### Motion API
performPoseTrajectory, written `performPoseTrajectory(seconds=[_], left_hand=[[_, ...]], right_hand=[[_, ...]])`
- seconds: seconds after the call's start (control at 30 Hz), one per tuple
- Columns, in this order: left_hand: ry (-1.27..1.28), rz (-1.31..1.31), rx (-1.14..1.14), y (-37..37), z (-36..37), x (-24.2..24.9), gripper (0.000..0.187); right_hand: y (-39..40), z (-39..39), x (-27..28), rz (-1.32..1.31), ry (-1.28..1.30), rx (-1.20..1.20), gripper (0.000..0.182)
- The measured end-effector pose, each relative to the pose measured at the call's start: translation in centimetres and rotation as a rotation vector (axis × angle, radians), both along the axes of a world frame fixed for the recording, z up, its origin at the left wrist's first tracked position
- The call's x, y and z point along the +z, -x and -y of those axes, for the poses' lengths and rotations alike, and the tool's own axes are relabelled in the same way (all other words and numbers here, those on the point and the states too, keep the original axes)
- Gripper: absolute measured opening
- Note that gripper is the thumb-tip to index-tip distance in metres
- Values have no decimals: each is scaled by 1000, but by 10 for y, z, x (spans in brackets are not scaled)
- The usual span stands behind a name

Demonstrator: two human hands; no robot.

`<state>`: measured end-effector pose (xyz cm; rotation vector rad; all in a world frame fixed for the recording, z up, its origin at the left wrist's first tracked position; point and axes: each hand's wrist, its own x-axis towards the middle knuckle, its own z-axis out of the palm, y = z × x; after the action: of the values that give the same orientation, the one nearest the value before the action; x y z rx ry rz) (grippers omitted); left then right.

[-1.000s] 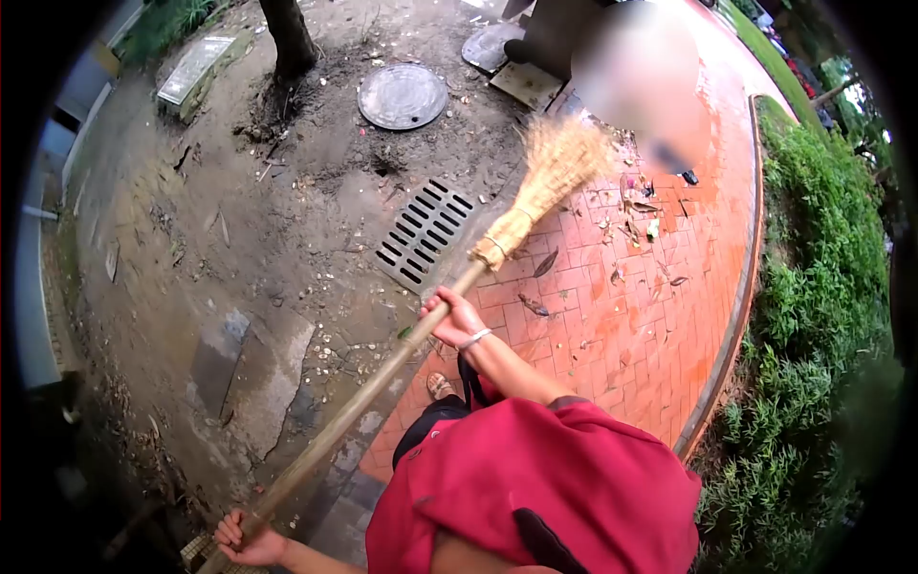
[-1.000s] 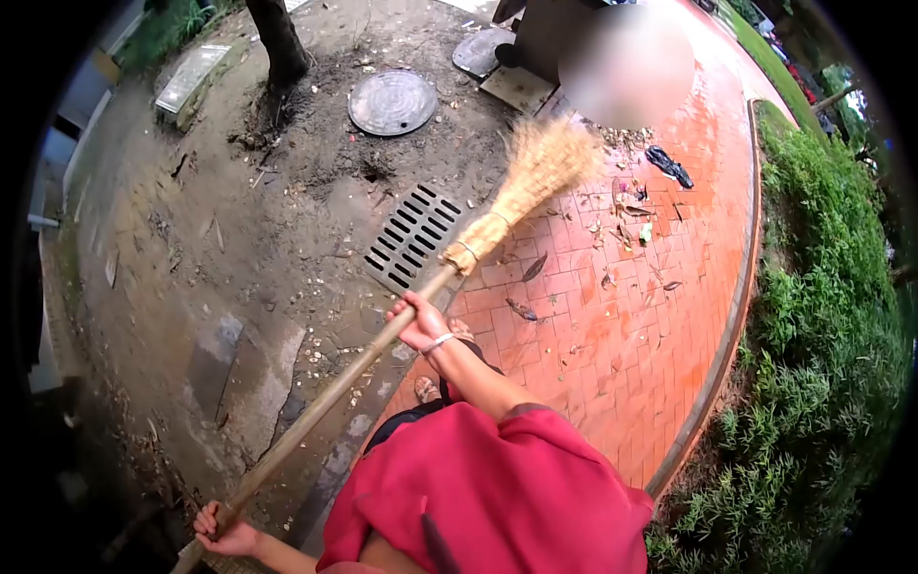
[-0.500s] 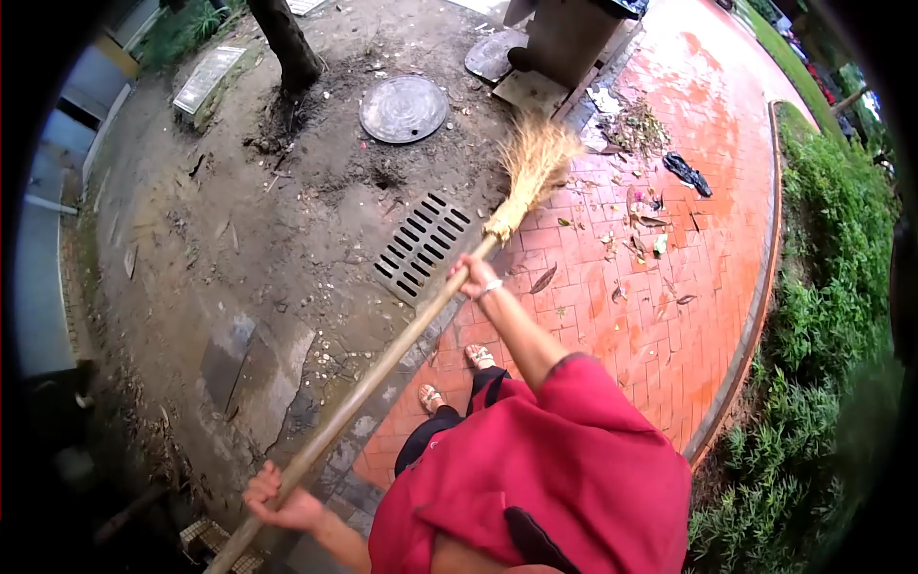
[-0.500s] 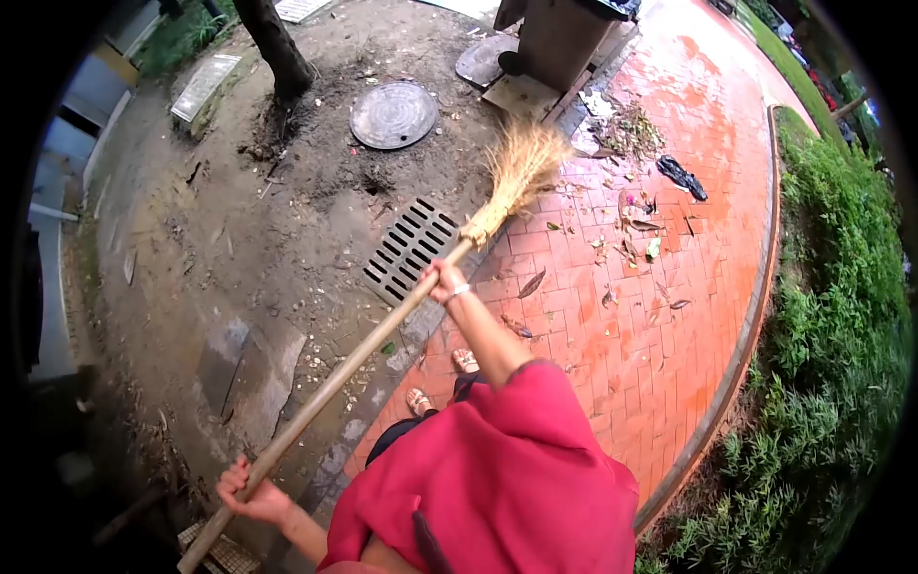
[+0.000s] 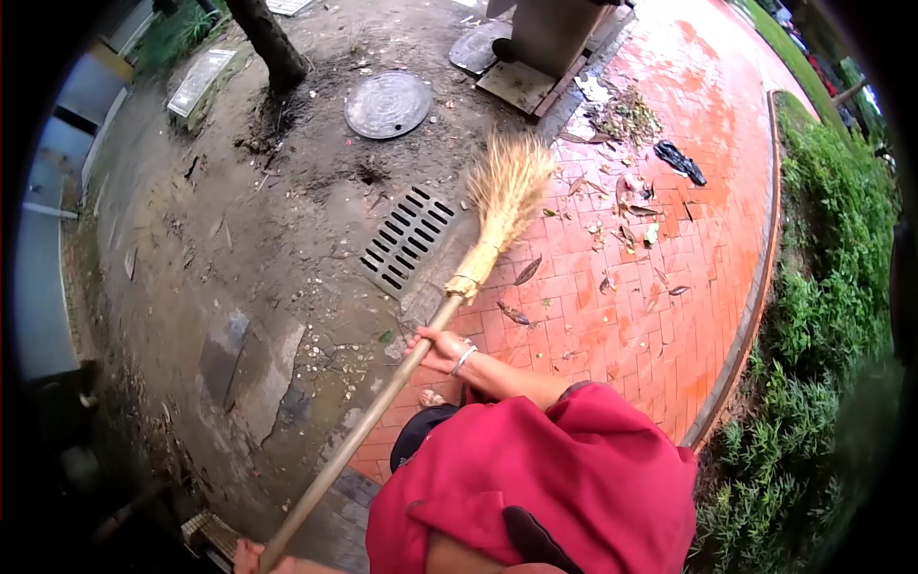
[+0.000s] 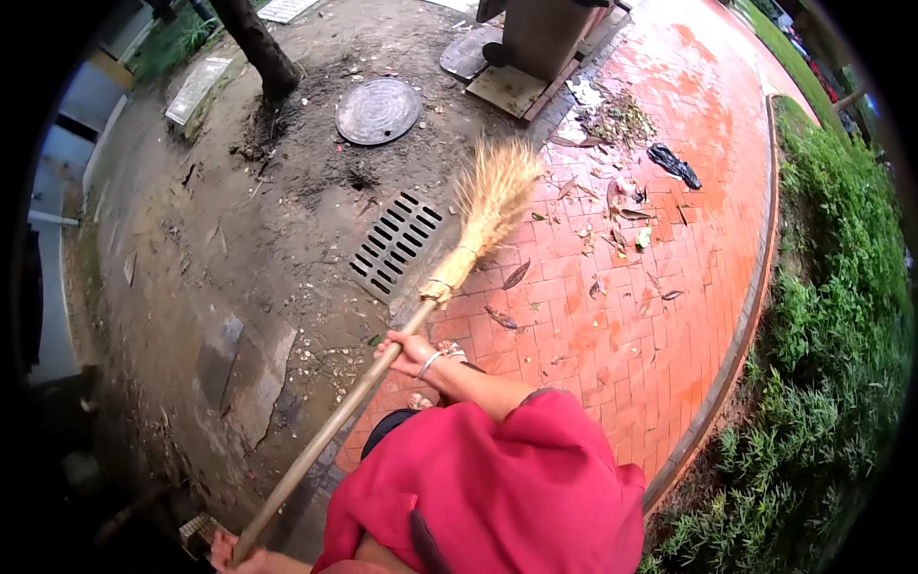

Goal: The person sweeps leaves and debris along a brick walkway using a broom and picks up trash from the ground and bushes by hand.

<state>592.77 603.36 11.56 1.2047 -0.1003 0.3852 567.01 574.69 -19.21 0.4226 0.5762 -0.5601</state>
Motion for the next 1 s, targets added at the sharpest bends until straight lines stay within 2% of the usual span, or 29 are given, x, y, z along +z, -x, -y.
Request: performPoseTrajectory(seconds=[0.03,0.07,0.1,0.17,0.27,0.3,0.37,0.4,0.43,0.5,0.53,0.57,0.63,0.67,0.73,0.77,0.83,0.9,0.97,1.0], left_hand=[[-52,-36,-151,0,-11,-25,31],[-116,-70,-299,0,-20,-49,31],[-107,21,-512,4,-20,-70,29],[95,-97,-595,25,-22,-87,29],[131,-236,-400,41,-66,-96,29],[139,-236,-375,44,-88,-98,29],[194,-198,-355,44,-145,-98,30],[210,-187,-329,50,-180,-98,31],[220,-189,-297,59,-216,-101,31],[273,-180,-183,85,-295,-103,33],[261,-191,-55,101,-332,-107,31],[261,-192,-3,116,-380,-107,31],[141,-121,81,143,-490,-102,29],[140,-125,129,158,-557,-99,29],[405,1,-11,206,-691,-76,27],[299,-35,334,239,-699,-43,26],[-78,37,457,305,-762,1,24],[-143,137,595,366,-781,43,24],[-201,270,706,417,-778,78,24],[-224,325,750,438,-773,92,24]], right_hand=[[13,-4,-34,-65,-20,14,10],[29,-8,-46,-249,-21,36,10],[46,-12,-76,-223,-62,36,9],[64,-14,-90,-200,-70,-28,7],[68,-21,-48,-278,16,20,11],[71,-34,-44,-221,105,64,12],[77,-69,10,-239,91,131,15],[81,-84,20,-330,12,209,18],[84,-100,29,-272,207,187,21],[83,-125,-14,-330,-88,78,22],[69,-153,-51,-422,-32,126,22],[65,-185,-87,-224,70,212,20],[44,-271,-45,-388,76,413,15],[33,-315,-33,-346,109,518,13],[20,-405,-7,-209,65,703,10],[12,-450,10,-114,-8,801,9],[-4,-547,35,-79,-54,947,15],[-11,-636,60,57,-195,1144,13],[-8,-711,81,255,-129,1287,13],[-8,-756,78,396,-212,1321,14]])
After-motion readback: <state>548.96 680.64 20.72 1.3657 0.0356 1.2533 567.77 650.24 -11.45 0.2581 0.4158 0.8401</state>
